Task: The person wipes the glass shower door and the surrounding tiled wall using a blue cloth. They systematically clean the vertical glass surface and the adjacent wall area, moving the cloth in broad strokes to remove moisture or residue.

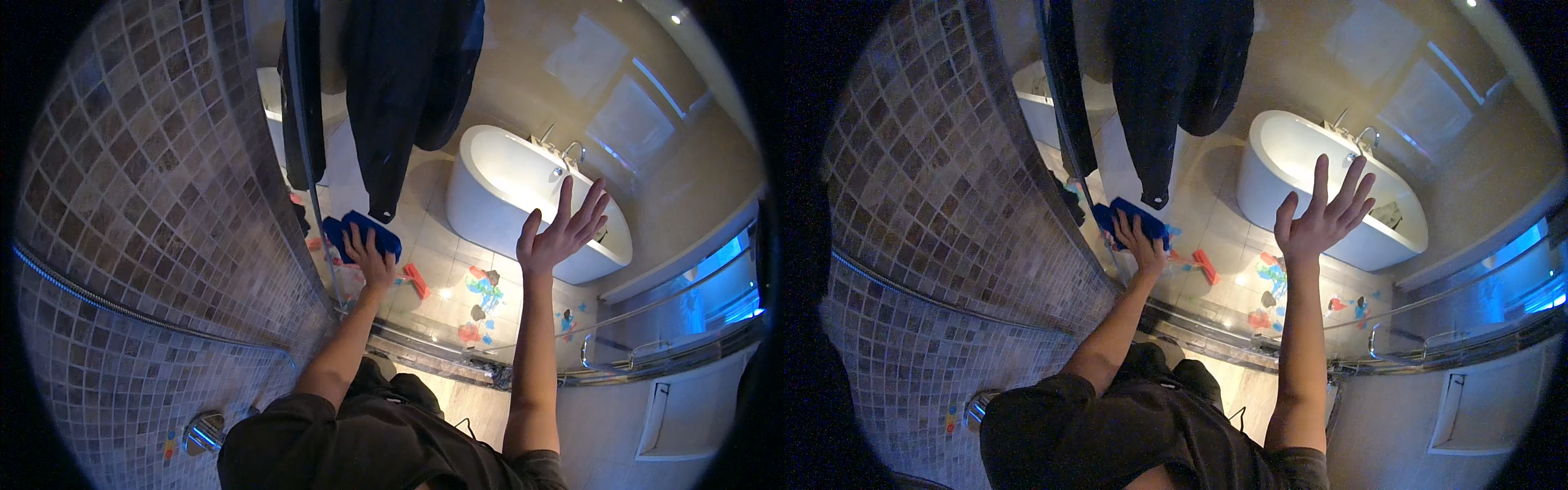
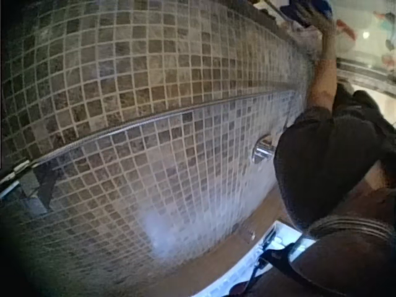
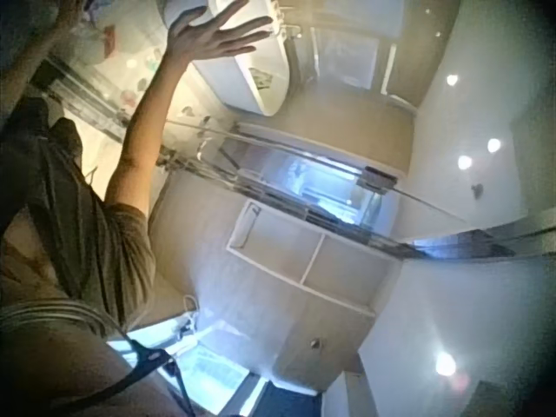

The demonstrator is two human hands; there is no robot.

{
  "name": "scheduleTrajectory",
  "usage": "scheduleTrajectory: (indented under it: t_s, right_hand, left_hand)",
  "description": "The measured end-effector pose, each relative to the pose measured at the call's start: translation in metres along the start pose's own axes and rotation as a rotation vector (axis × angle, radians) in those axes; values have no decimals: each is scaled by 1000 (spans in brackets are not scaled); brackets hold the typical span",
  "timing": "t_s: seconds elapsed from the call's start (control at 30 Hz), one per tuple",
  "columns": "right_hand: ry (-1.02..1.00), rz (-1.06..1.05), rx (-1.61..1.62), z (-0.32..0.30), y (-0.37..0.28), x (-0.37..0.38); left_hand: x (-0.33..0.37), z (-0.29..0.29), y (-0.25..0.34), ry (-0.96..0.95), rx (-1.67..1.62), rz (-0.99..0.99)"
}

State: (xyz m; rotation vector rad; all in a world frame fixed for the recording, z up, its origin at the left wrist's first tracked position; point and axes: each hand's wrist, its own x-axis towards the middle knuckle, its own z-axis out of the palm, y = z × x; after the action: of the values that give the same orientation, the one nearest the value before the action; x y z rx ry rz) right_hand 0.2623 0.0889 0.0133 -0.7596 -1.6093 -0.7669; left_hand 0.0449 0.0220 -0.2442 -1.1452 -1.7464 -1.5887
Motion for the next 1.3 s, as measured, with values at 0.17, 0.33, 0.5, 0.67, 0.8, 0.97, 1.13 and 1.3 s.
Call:
scheduleTrajectory:
  t_s: [0.17,0.33,0.5,0.67,0.8,0.97,1.13,1.3]
  right_hand:
    - [-4,8,13,1,0,0]
    - [-26,11,-4,-1,-1,-2]
    - [-50,-17,-6,-4,-2,2]
    - [-169,-234,378,3,-39,-25]
    - [-661,-699,643,13,-122,-37]
    - [-602,-1003,196,51,-109,-50]
    - [-649,-1214,96,51,-103,19]
    - [-509,-949,145,32,-91,143]
  left_hand:
    - [17,6,24,68,-81,37]
    - [107,-6,85,124,-176,178]
    - [116,-17,100,-6,-288,63]
    - [106,-42,115,-140,-613,-10]
    - [111,-66,111,-130,-1333,-355]
    - [91,-77,70,-141,-928,-360]
    - [75,-78,56,-407,-243,-341]
    - [77,-86,54,-455,-50,-217]
